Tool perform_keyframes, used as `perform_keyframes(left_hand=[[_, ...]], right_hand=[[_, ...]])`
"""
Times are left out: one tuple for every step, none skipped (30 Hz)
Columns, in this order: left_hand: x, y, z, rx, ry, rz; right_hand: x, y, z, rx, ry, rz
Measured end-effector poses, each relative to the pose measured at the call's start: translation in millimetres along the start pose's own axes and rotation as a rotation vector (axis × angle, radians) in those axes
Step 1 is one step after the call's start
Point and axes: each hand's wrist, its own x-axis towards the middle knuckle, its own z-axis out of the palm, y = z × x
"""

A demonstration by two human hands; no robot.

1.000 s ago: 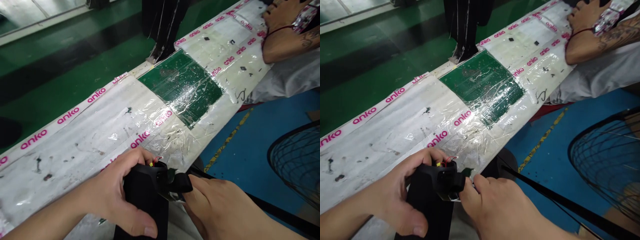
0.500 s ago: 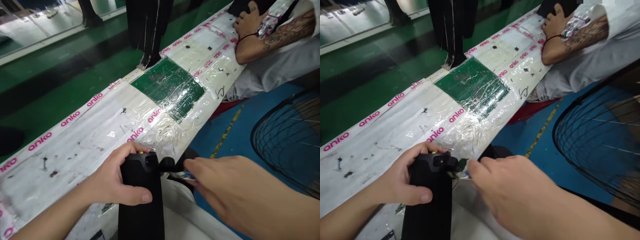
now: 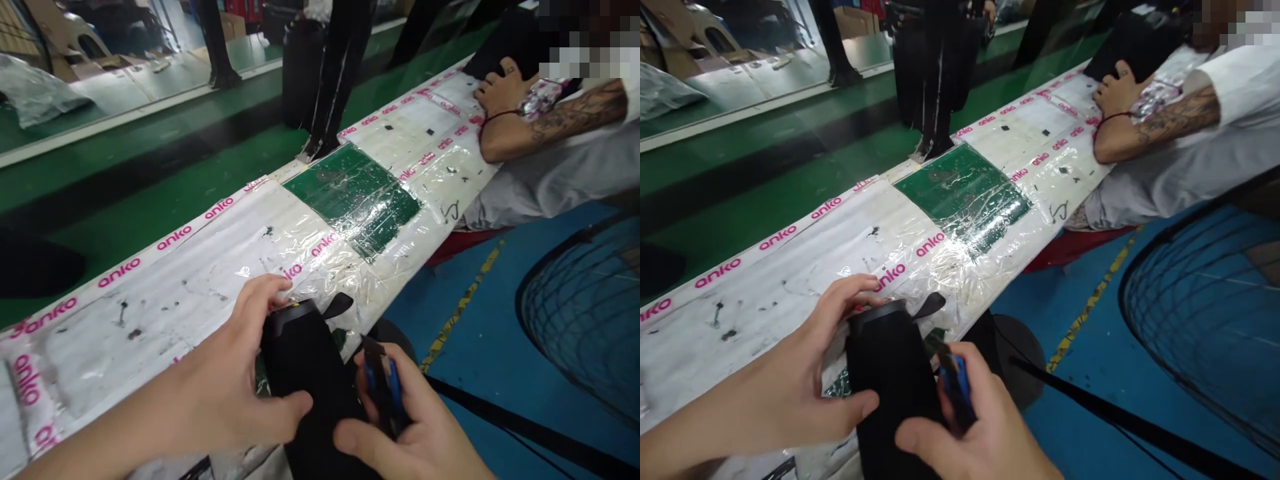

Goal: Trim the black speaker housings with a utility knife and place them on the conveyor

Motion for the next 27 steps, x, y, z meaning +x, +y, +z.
perform_keyframes(left_hand=[[1,-5,-0.9,0.009,0.037,0.026],[2,-10,-1.7,0.014,0.061,0.029],[5,-15,-2.1,0.008,0.06,0.022],[8,-19,-2.1,-0.01,0.034,0.019],[12,-23,-1.6,-0.035,-0.014,0.03],[15,-25,-0.7,-0.061,-0.068,0.056],[19,-27,0.7,-0.085,-0.108,0.096],[22,-28,2.4,-0.104,-0.124,0.138],[25,-29,4.4,-0.118,-0.12,0.173],[26,-30,6.7,-0.126,-0.102,0.193],[28,-30,9.2,-0.133,-0.085,0.201],[28,-30,11.8,-0.144,-0.065,0.199],[28,-29,14.6,-0.159,-0.048,0.189],[27,-27,17.4,-0.173,-0.029,0.175],[26,-24,20.2,-0.185,-0.005,0.163],[24,-21,22.9,-0.194,0.025,0.15],[22,-17,25.4,-0.203,0.057,0.133],[19,-12,27.5,-0.21,0.095,0.112],[17,-8,29.3,-0.218,0.133,0.083],[15,-4,30.6,-0.23,0.173,0.055],[13,-1,31.3,-0.245,0.204,0.028],[12,1,31.4,-0.257,0.225,0.008],[11,2,31.0,-0.267,0.24,-0.007],[11,3,29.9,-0.275,0.246,-0.021],[11,4,28.4,-0.283,0.248,-0.035],[11,4,26.3,-0.289,0.247,-0.05],[11,5,23.6,-0.292,0.24,-0.07]], right_hand=[[2,4,-3,0.054,0.05,0.015],[4,8,-6,0.109,0.092,0.031],[5,12,-11,0.164,0.119,0.052],[5,15,-15,0.215,0.128,0.072],[6,17,-18,0.261,0.125,0.086],[6,19,-20,0.294,0.114,0.095],[7,20,-21,0.315,0.103,0.097],[7,21,-21,0.324,0.096,0.095],[8,22,-21,0.33,0.094,0.092],[9,23,-21,0.341,0.089,0.093],[10,24,-22,0.355,0.084,0.095],[11,25,-22,0.369,0.08,0.096],[12,27,-23,0.384,0.075,0.096],[13,28,-25,0.4,0.07,0.096],[14,29,-26,0.416,0.063,0.096],[14,30,-27,0.433,0.052,0.098],[15,31,-27,0.453,0.036,0.102],[15,32,-27,0.475,0.013,0.11],[15,32,-24,0.497,-0.013,0.122],[16,32,-21,0.514,-0.043,0.138],[16,32,-16,0.539,-0.072,0.161],[16,32,-11,0.575,-0.095,0.186],[16,32,-6,0.622,-0.107,0.209],[16,33,-1,0.674,-0.11,0.228],[15,35,3,0.722,-0.11,0.246],[15,37,6,0.756,-0.109,0.259],[15,40,7,0.767,-0.112,0.265]])
